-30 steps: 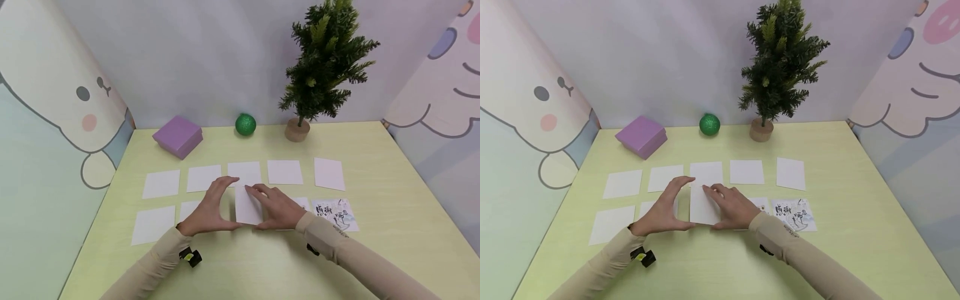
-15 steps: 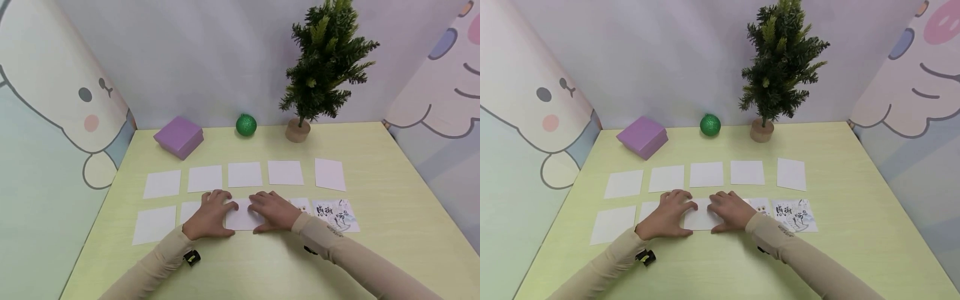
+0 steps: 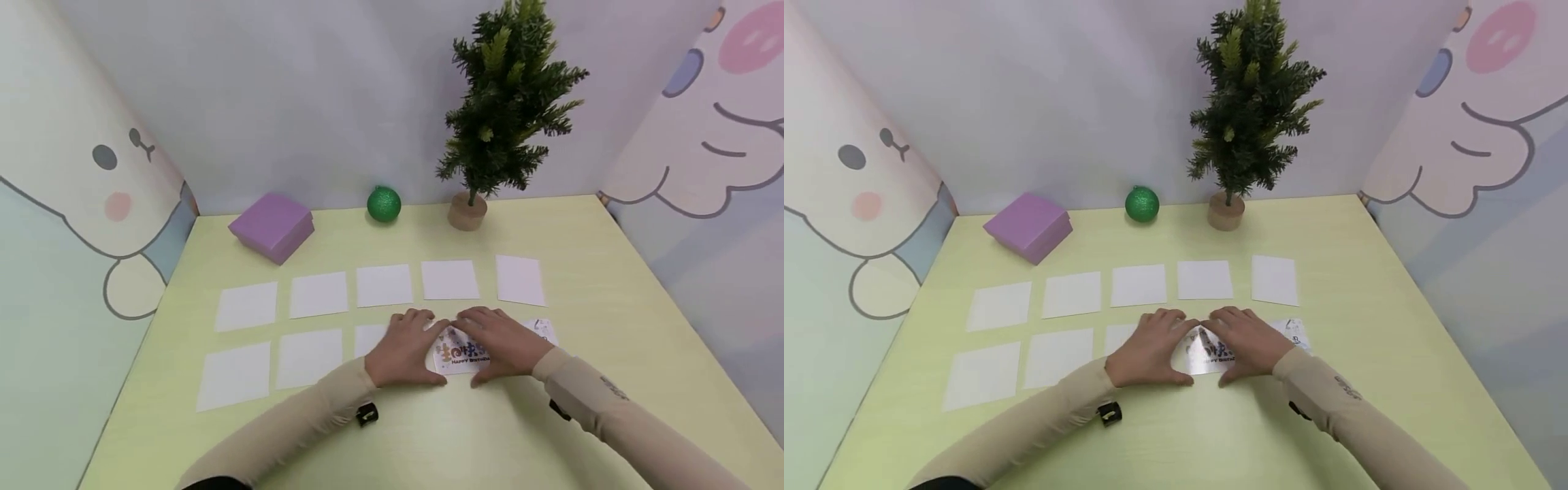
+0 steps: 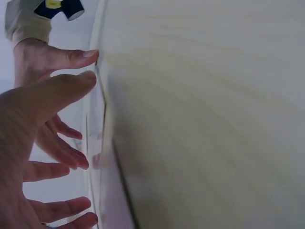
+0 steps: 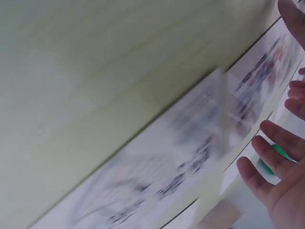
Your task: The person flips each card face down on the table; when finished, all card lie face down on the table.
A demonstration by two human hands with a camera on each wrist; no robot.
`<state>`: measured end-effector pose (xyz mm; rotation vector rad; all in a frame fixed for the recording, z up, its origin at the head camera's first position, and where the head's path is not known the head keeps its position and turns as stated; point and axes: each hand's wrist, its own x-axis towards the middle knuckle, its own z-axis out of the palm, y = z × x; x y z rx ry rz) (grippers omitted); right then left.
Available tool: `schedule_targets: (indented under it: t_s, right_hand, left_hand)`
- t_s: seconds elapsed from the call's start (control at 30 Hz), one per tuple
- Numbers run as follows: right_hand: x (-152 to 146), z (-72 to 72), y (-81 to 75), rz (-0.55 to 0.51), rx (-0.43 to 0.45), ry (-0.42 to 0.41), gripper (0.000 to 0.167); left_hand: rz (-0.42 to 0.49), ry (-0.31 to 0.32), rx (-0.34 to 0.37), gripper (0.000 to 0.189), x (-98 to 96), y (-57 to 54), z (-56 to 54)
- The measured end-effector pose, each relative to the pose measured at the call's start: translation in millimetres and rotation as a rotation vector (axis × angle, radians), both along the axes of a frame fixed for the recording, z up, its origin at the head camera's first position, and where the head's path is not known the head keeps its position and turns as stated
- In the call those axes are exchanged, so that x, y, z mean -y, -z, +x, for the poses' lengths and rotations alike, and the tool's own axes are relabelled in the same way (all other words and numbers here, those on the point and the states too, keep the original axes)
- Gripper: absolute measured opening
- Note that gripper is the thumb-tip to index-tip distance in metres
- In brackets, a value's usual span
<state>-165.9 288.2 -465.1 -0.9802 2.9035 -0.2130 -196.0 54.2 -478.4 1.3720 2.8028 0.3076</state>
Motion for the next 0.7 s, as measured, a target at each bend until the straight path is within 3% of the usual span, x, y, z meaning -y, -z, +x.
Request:
schedule_targets:
  t_s: [0.2,0.37,0.6,0.7]
  right_hand:
    - [-22.1,6.2,1.0,-0.005,0.020,0.077,0.110]
    - [-15.3,2.7,0.5,-0.004,0.022,0.069,0.113]
    - [-15.5,4.3,2.2,-0.037,0.036,0.100,0.110]
    - [-16.8,5.3,2.9,-0.040,0.020,0.101,0.107]
  left_hand:
    - [-0.014,-0.014,-0.027,0.092,-31.9,4.4,3.2]
    - [0.004,-0.017,0.003,0.094,-32.6,4.2,1.4]
    - [0.081,-0.019,0.116,0.095,-27.7,9.8,-4.8]
    - [0.096,-0.020,0.105,0.095,-25.7,10.3,-6.2]
